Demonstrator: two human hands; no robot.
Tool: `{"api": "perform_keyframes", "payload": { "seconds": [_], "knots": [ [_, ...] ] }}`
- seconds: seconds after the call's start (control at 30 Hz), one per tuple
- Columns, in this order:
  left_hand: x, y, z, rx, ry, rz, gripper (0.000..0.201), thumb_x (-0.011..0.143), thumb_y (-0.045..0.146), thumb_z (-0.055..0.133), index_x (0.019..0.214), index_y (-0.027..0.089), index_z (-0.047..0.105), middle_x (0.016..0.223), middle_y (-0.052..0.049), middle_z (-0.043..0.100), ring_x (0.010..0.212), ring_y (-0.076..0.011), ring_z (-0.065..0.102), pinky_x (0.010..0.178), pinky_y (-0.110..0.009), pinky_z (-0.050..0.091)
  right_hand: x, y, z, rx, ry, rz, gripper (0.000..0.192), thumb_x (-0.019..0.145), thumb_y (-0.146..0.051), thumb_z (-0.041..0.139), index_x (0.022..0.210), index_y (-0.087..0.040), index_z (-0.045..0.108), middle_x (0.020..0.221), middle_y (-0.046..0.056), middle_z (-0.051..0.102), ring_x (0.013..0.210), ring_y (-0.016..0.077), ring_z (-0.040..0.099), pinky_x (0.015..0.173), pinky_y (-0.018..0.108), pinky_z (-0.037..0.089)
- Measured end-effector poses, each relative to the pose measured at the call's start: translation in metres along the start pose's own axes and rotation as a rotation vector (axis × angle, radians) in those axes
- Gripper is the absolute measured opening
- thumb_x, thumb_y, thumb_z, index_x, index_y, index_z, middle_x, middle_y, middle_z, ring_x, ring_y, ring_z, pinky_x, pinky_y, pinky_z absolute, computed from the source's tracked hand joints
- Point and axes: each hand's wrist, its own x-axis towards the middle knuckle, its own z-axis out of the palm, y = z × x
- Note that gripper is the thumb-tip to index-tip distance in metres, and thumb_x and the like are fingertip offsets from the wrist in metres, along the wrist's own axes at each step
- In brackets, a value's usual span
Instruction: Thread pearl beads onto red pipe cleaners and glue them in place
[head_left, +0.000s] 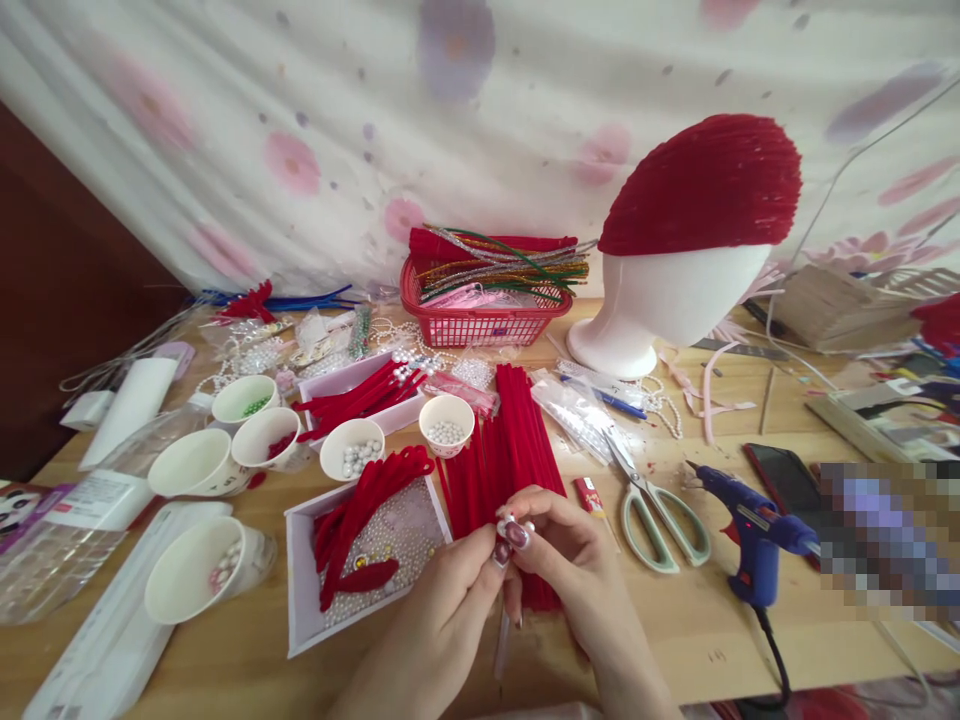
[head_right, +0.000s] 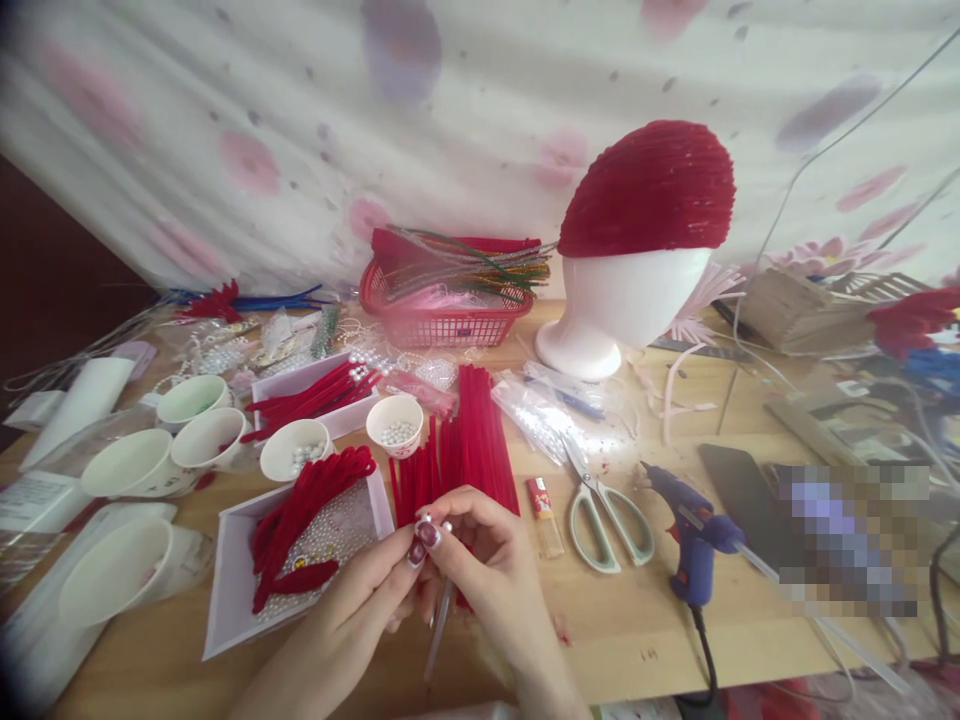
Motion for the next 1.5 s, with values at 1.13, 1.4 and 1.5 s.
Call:
{"api": "perform_keyframes", "payload": {
  "seconds": [1.13, 1.4, 1.5],
  "knots": [
    [0.011, -0.01, 0.007, -0.188, -0.056, -0.047, 0.056, 0.098, 0.068, 0.044, 0.099, 0.017, 0.068, 0.072, 0.001, 0.057, 0.064, -0.014, 0.047, 0.062, -0.028, 0.038, 0.001, -0.008, -0.007, -0.012, 0.057, 0.007, 0.013, 0.088, -0.031, 0.081, 0.099, -0.025, 0.085, 0.086, 0.002, 0.075, 0.044, 0.0121, 0.071, 0.04, 0.019, 0.059],
    [0.011, -0.016, 0.009, -0.213, -0.099, -0.035, 0.045, 0.103, 0.059, 0.043, 0.089, 0.018, 0.056, 0.068, 0.005, 0.05, 0.059, -0.0109, 0.038, 0.056, -0.027, 0.031, 0.0, -0.009, -0.006, -0.018, 0.083, -0.003, 0.009, 0.086, -0.03, 0.082, 0.086, -0.023, 0.086, 0.096, 0.005, 0.076, 0.043, 0.0124, 0.071, 0.036, 0.02, 0.058],
    [0.011, -0.016, 0.01, -0.229, -0.108, -0.039, 0.043, 0.103, 0.058, 0.042, 0.089, 0.019, 0.054, 0.068, 0.005, 0.048, 0.058, -0.0105, 0.036, 0.055, -0.027, 0.03, -0.001, -0.007, -0.009, -0.035, 0.088, 0.006, 0.008, 0.086, -0.03, 0.082, 0.085, -0.023, 0.085, 0.093, 0.004, 0.075, 0.044, 0.0136, 0.071, 0.036, 0.021, 0.058]
  ]
}}
